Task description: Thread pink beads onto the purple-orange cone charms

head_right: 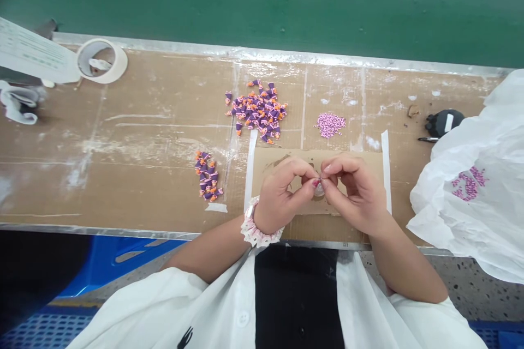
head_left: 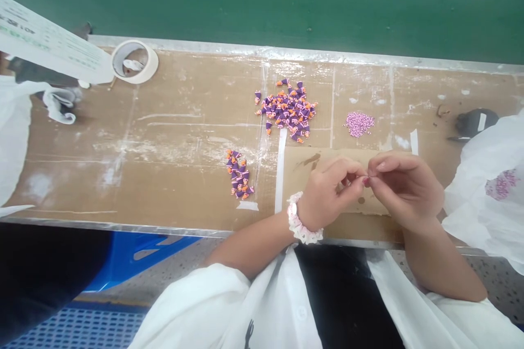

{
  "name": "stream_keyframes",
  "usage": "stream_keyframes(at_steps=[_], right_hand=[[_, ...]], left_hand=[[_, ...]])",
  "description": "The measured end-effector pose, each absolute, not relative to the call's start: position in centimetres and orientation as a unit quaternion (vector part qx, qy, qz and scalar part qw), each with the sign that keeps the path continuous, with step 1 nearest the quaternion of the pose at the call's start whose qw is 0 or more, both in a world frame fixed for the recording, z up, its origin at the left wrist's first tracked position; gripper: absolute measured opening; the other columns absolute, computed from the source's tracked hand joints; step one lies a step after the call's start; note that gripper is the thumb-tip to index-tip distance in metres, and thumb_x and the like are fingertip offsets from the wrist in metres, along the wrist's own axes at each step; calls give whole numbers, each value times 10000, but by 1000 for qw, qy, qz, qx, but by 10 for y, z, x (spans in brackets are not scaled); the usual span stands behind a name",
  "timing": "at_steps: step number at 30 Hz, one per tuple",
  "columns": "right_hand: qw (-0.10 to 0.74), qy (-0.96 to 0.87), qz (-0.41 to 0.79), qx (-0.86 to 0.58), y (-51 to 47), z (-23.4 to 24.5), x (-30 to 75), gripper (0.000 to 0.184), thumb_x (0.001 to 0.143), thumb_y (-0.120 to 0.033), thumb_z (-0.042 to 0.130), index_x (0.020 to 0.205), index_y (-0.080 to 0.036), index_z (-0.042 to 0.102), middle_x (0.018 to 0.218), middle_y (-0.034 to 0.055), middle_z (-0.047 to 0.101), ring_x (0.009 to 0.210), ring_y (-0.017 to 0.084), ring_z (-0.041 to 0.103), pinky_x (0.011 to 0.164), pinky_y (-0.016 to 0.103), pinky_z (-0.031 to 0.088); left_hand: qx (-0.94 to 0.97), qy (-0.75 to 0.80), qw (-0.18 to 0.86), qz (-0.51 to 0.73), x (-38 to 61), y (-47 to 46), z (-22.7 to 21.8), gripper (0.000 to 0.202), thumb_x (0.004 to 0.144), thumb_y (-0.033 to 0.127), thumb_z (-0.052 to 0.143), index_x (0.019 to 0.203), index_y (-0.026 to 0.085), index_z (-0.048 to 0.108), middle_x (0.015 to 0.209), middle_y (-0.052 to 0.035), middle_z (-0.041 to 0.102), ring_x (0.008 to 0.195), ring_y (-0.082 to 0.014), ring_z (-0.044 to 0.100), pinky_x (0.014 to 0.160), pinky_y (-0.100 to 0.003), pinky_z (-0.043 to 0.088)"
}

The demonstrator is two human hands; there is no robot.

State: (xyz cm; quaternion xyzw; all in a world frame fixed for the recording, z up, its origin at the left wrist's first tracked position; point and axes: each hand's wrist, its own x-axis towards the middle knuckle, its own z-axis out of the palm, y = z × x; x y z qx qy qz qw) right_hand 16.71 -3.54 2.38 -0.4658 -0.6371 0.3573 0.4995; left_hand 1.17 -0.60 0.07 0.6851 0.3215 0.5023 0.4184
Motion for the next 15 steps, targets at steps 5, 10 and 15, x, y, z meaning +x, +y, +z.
stream_keyframes(at_steps=[5, 10, 15], right_hand=[[483, -638, 370, -473, -35, 24, 171, 274, 829, -30, 629, 987, -251, 594, 839, 11, 601, 719, 136, 602, 597, 269, 519], [506, -587, 415, -477, -34, 26, 169, 237, 831, -53, 632, 960, -245, 581, 788, 0, 588, 687, 135, 583, 541, 259, 489], [516, -585, 385, -493, -33, 26, 176, 228, 807, -54, 646, 919, -234, 563, 784, -2, 579, 679, 145, 580, 560, 285, 491]], left_hand=[[697, 318, 417, 490, 11, -4, 1, 105, 847, 83, 588, 802, 173, 560, 734, 26, 635, 669, -73, 550, 648, -194, 473], [702, 301, 442, 470, 6, 0, 1, 55, 897, 170, 589, 843, 172, 599, 785, 4, 674, 703, -89, 588, 691, -223, 485], [638, 351, 464, 505, -2, 9, 4, 146, 941, 300, 540, 927, 184, 628, 851, -27, 664, 761, -105, 604, 687, -235, 484]])
